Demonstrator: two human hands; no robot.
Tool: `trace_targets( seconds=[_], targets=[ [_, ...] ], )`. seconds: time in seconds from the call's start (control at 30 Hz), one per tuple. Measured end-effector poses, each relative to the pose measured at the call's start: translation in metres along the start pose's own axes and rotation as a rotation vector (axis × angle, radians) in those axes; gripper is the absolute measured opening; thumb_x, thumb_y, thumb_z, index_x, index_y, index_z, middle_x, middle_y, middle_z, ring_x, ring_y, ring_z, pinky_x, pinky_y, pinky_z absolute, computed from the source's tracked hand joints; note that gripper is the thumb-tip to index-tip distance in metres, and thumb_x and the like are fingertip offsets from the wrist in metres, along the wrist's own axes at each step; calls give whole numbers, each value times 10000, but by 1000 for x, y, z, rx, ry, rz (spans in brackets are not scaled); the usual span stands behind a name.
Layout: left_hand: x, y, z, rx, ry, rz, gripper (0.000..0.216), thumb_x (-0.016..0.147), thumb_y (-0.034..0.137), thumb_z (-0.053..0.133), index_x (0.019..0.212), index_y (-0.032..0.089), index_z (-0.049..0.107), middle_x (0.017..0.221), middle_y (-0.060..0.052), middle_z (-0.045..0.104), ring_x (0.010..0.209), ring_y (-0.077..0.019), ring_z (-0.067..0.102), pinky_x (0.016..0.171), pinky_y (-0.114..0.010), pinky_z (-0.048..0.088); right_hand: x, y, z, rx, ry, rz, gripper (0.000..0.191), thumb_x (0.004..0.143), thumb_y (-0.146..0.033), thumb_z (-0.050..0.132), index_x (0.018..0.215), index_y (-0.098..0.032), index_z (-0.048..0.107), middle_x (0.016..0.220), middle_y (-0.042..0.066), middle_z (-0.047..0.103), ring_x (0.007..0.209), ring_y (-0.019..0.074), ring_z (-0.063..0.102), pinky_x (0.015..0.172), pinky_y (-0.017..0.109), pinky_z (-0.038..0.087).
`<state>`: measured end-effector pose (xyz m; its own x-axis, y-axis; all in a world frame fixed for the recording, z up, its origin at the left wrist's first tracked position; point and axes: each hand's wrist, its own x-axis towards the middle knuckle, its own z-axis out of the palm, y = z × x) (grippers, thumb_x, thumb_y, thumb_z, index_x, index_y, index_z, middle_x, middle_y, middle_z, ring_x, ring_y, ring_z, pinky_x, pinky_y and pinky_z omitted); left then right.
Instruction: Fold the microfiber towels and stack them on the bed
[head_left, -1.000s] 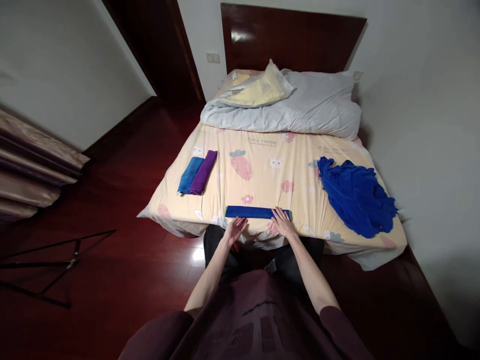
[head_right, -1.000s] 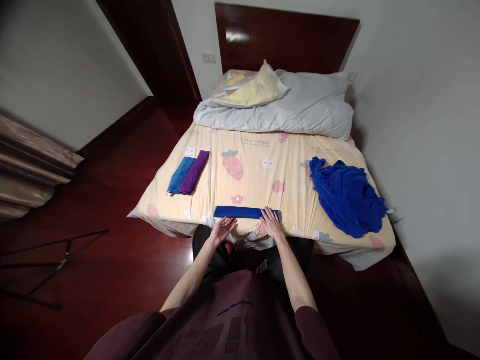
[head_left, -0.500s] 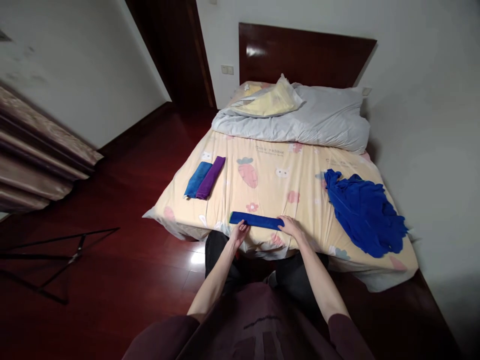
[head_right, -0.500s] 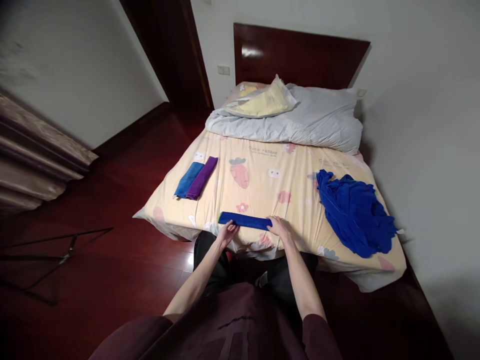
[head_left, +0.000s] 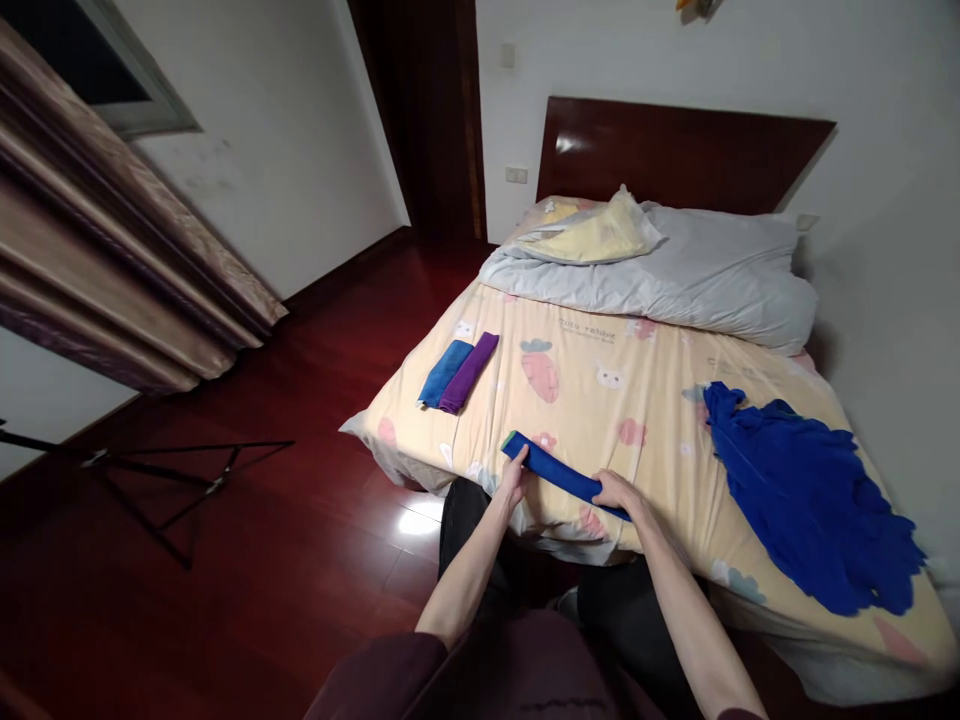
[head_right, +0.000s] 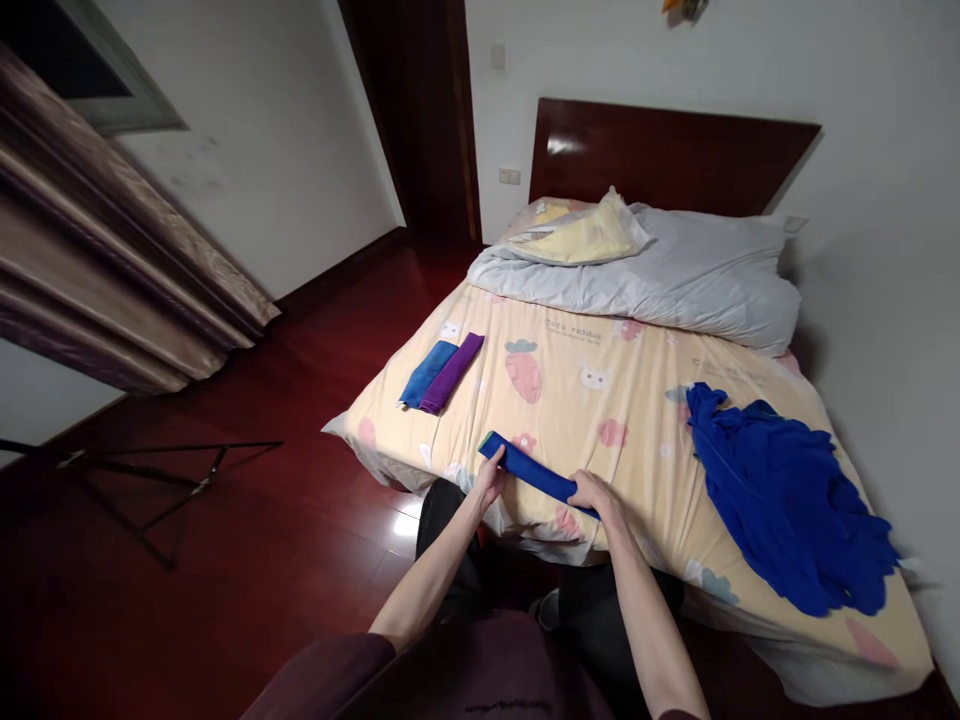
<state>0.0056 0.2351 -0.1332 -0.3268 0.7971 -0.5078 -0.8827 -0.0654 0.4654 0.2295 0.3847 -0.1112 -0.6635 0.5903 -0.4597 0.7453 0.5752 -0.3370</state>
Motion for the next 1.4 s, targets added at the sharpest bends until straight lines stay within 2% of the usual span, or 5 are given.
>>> trace_targets(
  seconds=[0.27, 0.5, 0.73, 0.9, 1.4],
  targets=[
    [-7, 95, 31, 282, -131, 356, 499, 733, 491, 881, 1084, 169, 731, 1167, -137, 726, 1046, -245, 684, 880, -328, 518, 29, -56, -7, 231, 66, -144, 348, 705, -175, 712, 1052, -185, 740, 969, 50, 781, 920, 253, 724, 808, 295, 522],
    [-44, 243, 75, 727, -383, 642, 495, 780, 445, 842, 1129, 114, 723, 1128, -140, 752, 1086, -286, 686, 1015, -426, 519, 90, -195, -4, 530, 337, -311, 345, 715, -237, 759, 1049, -158, 723, 899, 67, 782, 803, 239, 718, 710, 298, 539],
    [-66, 342, 67, 1002, -311, 884, 385, 858, 405, 740, 1133, 137, 714, 1135, -92, 737, 1058, -255, 685, 965, -378, 543, 138, -330, -9, 770, 389, -472, 372, 738, -379, 798, 1036, -175, 710, 928, 74, 783, 808, 251, 724, 717, 343, 570],
    [-59, 366, 43, 1057, -245, 919, 412, 866, 403, 724, 1183, 141, 696, 1175, -96, 727, 1084, -253, 680, 978, -374, 535, 162, -368, -6, 805, 375, -503, 365, 744, -378, 793, 1040, -180, 709, 932, 68, 782, 794, 244, 721, 719, 353, 584],
    [-47, 371, 11, 1233, -240, 768, 493, 804, 439, 785, 1177, 137, 673, 1151, -106, 727, 1050, -277, 684, 946, -399, 555, 201, -384, 16, 1063, 292, -422, 419, 682, -320, 823, 1053, -157, 714, 898, 76, 782, 752, 223, 711, 657, 311, 584]
  ],
)
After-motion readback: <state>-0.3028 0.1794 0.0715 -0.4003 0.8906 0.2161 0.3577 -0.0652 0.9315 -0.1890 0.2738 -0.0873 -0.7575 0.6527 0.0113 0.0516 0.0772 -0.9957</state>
